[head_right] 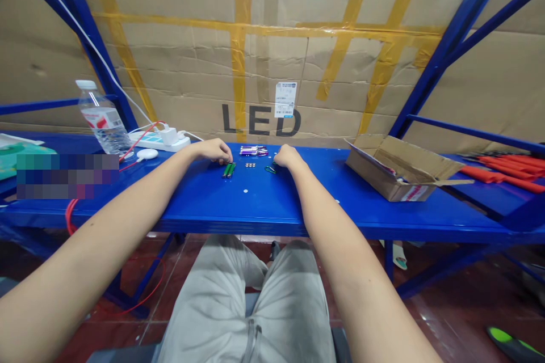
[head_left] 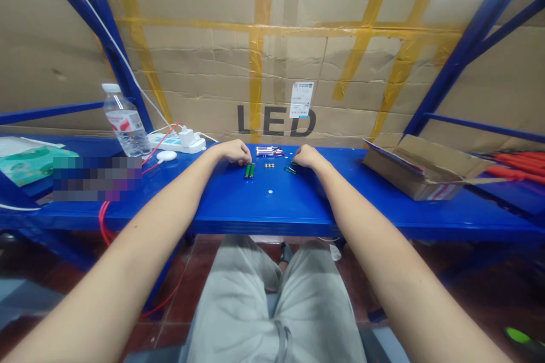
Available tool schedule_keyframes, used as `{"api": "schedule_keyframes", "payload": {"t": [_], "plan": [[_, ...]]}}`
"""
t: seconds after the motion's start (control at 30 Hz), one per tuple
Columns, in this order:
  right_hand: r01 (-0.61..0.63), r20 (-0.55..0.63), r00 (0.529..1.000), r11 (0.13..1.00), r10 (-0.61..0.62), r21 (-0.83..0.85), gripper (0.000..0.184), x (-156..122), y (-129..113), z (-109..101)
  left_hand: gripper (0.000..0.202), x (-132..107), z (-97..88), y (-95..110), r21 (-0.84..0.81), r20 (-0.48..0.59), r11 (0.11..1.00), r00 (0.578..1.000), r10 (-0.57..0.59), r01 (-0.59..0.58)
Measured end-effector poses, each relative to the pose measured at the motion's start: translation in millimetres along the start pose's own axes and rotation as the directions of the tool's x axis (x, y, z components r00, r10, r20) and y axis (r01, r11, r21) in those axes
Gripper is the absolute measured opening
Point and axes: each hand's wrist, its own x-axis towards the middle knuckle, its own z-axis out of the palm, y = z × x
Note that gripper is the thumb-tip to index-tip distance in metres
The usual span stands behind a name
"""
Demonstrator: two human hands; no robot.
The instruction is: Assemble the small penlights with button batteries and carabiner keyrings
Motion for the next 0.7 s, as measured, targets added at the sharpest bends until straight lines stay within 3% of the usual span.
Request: {"api": "schedule_keyframes", "payload": {"t": [0.7], "plan": [[-0.018, 0.001, 1.0, 1.0, 0.018, 0.003, 0.02, 0.4, -0.1, -0.8, 0.015, -3.6, 0.2, 3.8, -0.026, -0.037, 1.0, 0.999, 0.008, -0.009]]}}
